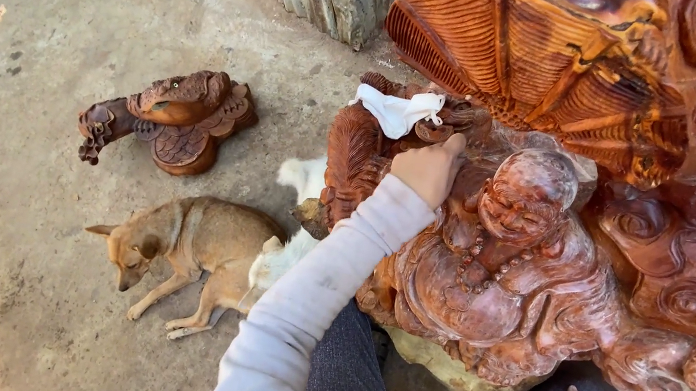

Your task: Polishing and cleaning an intricately carved wooden Buddha statue using a cloth and a small detailing tool

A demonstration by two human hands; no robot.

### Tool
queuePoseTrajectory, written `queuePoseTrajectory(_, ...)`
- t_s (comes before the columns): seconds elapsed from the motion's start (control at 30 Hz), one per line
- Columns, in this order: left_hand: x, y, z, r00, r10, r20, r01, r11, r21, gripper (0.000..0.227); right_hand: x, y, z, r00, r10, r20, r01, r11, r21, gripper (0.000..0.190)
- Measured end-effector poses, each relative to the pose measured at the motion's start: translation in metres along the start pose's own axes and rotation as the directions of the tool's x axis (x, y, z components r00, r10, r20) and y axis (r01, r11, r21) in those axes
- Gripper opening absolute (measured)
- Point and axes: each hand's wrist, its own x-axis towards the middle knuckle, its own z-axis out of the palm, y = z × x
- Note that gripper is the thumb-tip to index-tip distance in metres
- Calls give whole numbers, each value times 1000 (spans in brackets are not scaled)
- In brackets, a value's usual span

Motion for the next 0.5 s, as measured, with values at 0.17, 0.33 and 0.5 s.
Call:
queuePoseTrajectory(0.17, -77, 1, -17, 990, -135, -41, 110, 922, -372, 21, -2, 0, 2, 997, -13, -78, 12, 1000, -23, 39)
queuePoseTrajectory(0.33, -134, -9, 40, 961, -100, -256, -2, 929, -371, 24, -2, -3, 2, 996, -13, -85, 9, 999, -41, 38)
queuePoseTrajectory(0.5, -115, 11, 31, 878, -300, -374, -149, 571, -807, 22, -4, -3, 2, 994, -25, -104, 15, 995, -97, 38)
